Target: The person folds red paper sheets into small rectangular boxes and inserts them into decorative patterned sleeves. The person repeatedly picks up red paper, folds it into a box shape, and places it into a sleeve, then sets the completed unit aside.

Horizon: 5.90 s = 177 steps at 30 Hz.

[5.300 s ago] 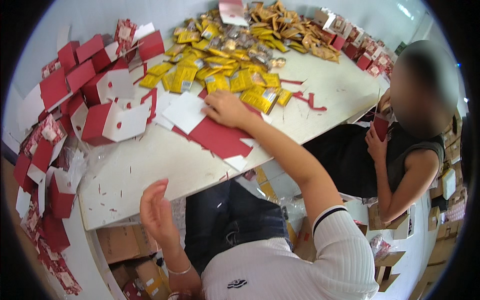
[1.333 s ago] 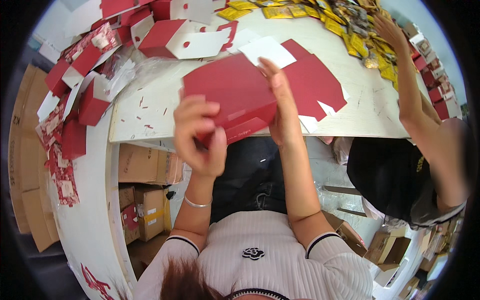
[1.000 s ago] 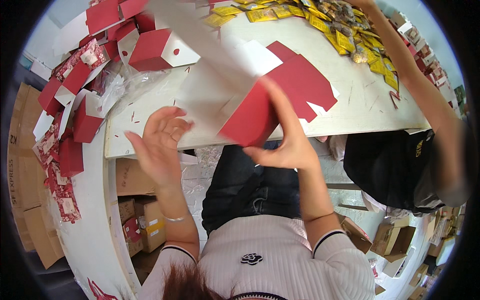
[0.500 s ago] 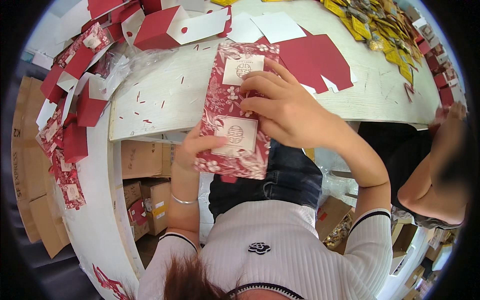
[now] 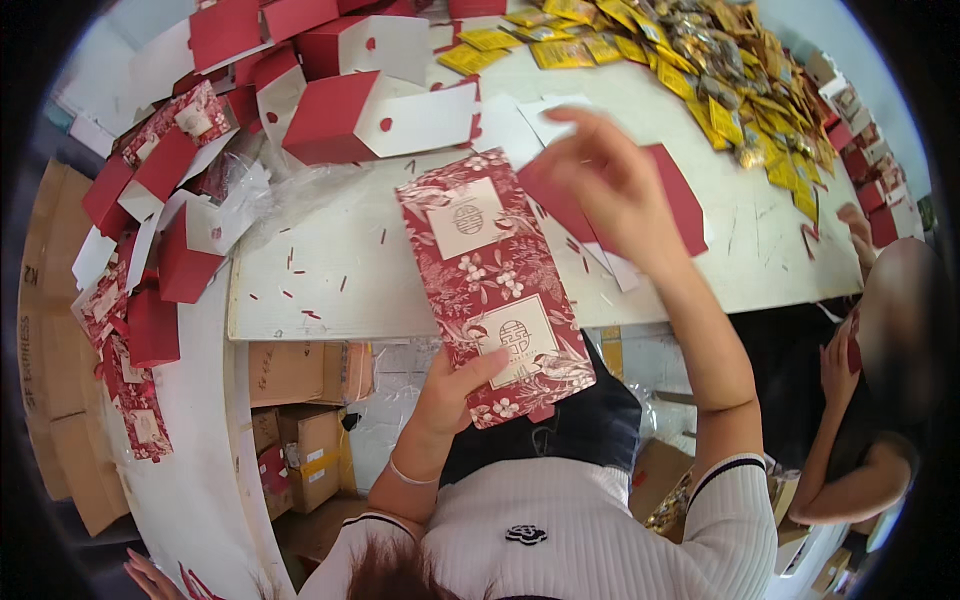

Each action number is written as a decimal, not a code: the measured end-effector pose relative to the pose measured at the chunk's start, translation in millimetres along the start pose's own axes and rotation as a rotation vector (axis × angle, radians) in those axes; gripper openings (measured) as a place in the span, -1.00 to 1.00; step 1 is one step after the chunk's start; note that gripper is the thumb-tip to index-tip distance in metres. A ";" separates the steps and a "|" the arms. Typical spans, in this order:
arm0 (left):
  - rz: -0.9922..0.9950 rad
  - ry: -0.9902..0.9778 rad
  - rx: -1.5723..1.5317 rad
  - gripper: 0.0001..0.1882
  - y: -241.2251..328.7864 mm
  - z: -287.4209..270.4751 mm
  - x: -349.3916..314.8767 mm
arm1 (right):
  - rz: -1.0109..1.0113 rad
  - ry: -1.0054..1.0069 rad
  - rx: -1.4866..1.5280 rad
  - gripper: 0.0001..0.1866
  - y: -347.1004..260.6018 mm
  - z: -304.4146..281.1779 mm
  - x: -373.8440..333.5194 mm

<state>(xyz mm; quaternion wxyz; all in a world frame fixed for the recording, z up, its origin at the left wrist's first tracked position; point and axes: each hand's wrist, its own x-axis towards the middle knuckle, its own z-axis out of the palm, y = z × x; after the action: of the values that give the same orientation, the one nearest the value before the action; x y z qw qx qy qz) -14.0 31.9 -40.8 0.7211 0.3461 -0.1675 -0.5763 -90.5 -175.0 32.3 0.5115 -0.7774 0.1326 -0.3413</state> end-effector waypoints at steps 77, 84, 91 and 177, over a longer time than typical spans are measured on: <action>0.680 0.028 0.966 -0.78 14.3 29.6 -51.3 | -0.378 0.025 0.352 -0.87 -31.5 51.2 -125.7; 0.668 0.081 0.831 -0.83 14.0 34.7 -50.9 | -0.239 -0.011 0.249 -0.85 -35.7 56.1 -124.3; 0.792 -0.017 0.908 -0.82 19.8 32.3 -45.9 | -0.209 0.029 0.188 -0.84 -32.6 59.1 -123.6; 0.279 -0.257 -0.480 -0.62 4.9 -9.3 22.1 | 0.196 -0.660 -0.294 -0.91 -28.1 30.8 2.6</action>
<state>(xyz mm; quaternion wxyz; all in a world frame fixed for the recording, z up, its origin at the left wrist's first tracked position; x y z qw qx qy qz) 1.7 14.3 -47.4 0.8273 0.0638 -0.1624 -0.5340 -72.1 -142.3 50.8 0.4398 -0.8943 0.0821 0.0009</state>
